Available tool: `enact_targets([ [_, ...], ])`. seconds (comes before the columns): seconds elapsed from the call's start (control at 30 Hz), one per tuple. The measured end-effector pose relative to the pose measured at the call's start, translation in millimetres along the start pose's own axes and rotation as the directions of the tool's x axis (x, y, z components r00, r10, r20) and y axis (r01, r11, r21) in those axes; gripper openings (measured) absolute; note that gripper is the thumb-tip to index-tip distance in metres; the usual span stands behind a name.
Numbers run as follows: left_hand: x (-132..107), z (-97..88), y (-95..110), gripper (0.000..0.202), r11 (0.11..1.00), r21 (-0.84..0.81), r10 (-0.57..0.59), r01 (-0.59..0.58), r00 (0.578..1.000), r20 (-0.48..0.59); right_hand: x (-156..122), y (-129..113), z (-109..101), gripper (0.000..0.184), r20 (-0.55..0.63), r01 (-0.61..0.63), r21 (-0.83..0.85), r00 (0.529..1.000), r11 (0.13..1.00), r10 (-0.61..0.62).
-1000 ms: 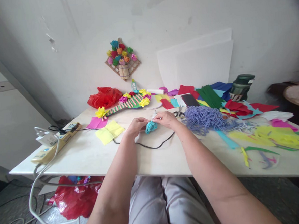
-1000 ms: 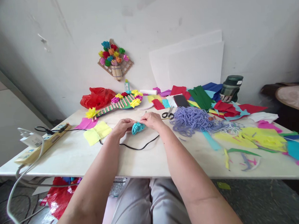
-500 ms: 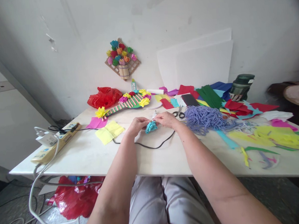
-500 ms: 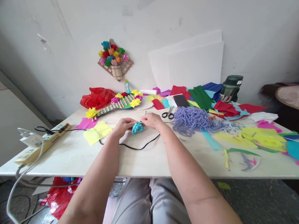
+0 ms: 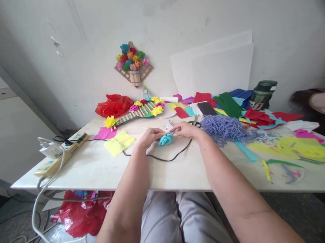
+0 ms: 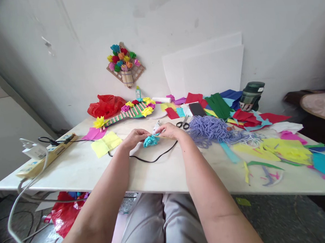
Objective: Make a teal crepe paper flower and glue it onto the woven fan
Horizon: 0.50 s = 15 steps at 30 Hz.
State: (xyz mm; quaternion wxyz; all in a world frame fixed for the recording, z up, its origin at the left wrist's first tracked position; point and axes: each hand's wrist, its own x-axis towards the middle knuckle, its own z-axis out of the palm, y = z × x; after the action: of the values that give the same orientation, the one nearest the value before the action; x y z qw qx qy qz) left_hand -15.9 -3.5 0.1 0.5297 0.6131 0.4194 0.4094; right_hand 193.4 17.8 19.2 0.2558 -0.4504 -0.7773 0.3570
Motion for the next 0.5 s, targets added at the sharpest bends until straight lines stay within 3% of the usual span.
enact_targets([
  [0.13, -0.2, -0.1, -0.1, 0.036, 1.000, 0.006, -0.001, 0.001, 1.000, 0.020, -4.3, -3.9, 2.0, 0.022, 0.068, -0.030, 0.107, 0.997, 0.994, 0.022],
  [0.23, -1.4, 0.6, 1.7, 0.037, 1.000, 0.002, -0.005, 0.005, 1.000, 0.021, -5.1, -7.2, 3.6, 0.018, 0.072, -0.051, 0.100, 0.996, 0.994, 0.043],
  [0.5, -2.4, 2.1, 3.0, 0.032, 1.000, 0.003, 0.020, -0.020, 1.000, 0.000, -4.9, -11.3, 7.8, 0.031, 0.069, -0.035, 0.047, 0.997, 0.998, 0.032],
])
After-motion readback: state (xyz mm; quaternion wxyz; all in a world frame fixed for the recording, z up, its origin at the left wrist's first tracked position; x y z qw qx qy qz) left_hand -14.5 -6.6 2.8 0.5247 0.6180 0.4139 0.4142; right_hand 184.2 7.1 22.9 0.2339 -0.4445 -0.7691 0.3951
